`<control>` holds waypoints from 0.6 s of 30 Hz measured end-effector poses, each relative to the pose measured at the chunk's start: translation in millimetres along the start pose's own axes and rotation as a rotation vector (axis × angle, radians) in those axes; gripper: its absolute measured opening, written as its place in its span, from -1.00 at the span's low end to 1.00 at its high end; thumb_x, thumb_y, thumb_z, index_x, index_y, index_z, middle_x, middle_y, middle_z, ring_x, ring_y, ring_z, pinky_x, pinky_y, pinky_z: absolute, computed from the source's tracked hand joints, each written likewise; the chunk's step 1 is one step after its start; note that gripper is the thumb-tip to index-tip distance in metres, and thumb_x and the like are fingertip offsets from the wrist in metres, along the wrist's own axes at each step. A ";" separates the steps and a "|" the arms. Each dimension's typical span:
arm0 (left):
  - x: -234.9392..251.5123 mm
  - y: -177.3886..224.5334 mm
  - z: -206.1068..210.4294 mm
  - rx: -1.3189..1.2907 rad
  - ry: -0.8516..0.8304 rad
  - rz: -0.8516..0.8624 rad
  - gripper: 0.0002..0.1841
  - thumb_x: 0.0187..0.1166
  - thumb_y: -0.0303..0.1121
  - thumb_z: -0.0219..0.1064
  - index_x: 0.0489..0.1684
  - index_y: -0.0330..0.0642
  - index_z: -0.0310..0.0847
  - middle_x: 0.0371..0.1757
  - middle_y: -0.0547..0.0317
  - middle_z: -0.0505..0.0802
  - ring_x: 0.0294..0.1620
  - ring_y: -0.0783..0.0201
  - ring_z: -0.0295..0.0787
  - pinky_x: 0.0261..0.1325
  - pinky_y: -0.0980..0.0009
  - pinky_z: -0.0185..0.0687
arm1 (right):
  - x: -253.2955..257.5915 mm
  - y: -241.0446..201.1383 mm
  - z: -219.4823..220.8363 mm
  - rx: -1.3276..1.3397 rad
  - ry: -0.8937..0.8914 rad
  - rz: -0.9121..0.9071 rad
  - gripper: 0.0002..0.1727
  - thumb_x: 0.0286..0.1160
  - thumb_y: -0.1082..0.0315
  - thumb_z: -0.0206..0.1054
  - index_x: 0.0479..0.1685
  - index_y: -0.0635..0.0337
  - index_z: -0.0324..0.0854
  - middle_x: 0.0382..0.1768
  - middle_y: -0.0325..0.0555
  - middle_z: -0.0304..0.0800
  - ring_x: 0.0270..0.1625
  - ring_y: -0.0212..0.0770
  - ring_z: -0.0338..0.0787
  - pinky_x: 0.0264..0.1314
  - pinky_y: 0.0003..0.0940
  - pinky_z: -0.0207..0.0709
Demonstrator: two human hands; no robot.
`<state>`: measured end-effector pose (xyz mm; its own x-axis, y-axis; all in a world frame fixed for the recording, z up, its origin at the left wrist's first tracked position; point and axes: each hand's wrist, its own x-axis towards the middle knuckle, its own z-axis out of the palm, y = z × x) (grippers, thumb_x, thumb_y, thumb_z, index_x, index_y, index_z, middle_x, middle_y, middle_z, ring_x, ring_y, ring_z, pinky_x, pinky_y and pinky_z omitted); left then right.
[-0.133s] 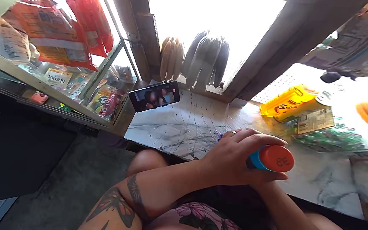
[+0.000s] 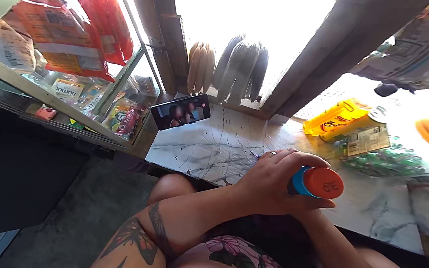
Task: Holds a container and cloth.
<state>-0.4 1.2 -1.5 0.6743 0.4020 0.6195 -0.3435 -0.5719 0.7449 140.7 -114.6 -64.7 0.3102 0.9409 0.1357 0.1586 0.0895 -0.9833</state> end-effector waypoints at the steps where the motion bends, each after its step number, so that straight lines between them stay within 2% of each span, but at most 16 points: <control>1: 0.0 0.2 0.1 -0.016 -0.001 0.004 -0.43 0.39 -0.17 0.59 0.25 -0.40 0.62 0.09 -0.12 0.84 0.19 0.10 0.76 0.28 0.08 0.61 | -2.3 4.8 -1.3 0.017 0.003 -0.033 -0.53 0.21 0.15 0.64 0.01 0.26 0.68 -0.07 -0.35 0.86 0.10 -0.63 0.75 0.32 -0.58 0.58; 4: -0.2 -0.6 0.5 -0.058 -0.003 0.042 -0.46 0.41 -0.22 0.58 0.23 -0.47 0.62 0.10 -0.18 0.83 0.19 0.08 0.77 0.28 0.14 0.66 | -5.6 2.6 -1.5 0.078 0.006 -0.030 -0.62 0.16 0.34 0.62 -0.04 0.28 0.68 -0.12 -0.38 0.88 0.07 -0.67 0.76 0.31 -0.61 0.60; 7: -1.3 -0.9 2.1 -0.097 0.012 0.072 -0.46 0.41 -0.22 0.59 0.22 -0.49 0.63 0.08 -0.21 0.83 0.17 0.10 0.78 0.25 0.18 0.67 | -6.3 0.9 -3.1 0.083 -0.029 -0.052 -0.68 0.27 0.30 0.56 -0.07 0.29 0.70 -0.14 -0.41 0.88 0.07 -0.72 0.74 0.30 -0.67 0.57; 11: -1.9 -3.4 2.3 -0.118 0.010 0.061 -0.44 0.44 -0.21 0.56 0.25 -0.50 0.61 0.11 -0.22 0.81 0.19 0.10 0.76 0.27 0.18 0.67 | -4.0 3.2 -2.0 0.110 -0.014 -0.033 -0.63 0.23 0.27 0.61 -0.03 0.23 0.68 -0.11 -0.43 0.86 0.09 -0.70 0.75 0.32 -0.64 0.58; 16: -1.9 -5.7 2.4 -0.154 -0.016 0.108 -0.44 0.50 -0.20 0.49 0.27 -0.54 0.58 0.13 -0.28 0.81 0.22 0.05 0.76 0.32 0.16 0.65 | -5.4 5.9 -4.7 0.003 -0.029 -0.176 -0.61 0.33 0.23 0.53 -0.02 0.37 0.70 -0.08 -0.29 0.89 0.15 -0.71 0.72 0.39 -0.69 0.49; 18: -1.7 -4.3 2.2 -0.177 -0.045 0.152 -0.46 0.53 -0.23 0.47 0.28 -0.56 0.56 0.14 -0.30 0.79 0.24 0.03 0.75 0.34 0.16 0.64 | -6.1 5.3 -4.2 0.175 -0.064 -0.166 -0.69 0.48 0.19 0.45 0.06 0.17 0.69 -0.02 -0.44 0.87 0.19 -0.72 0.71 0.42 -0.66 0.51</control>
<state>1.4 1.3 -6.3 0.6331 0.2869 0.7189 -0.5496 -0.4875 0.6785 143.6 -121.2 -70.2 0.2321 0.9269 0.2950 0.0356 0.2950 -0.9548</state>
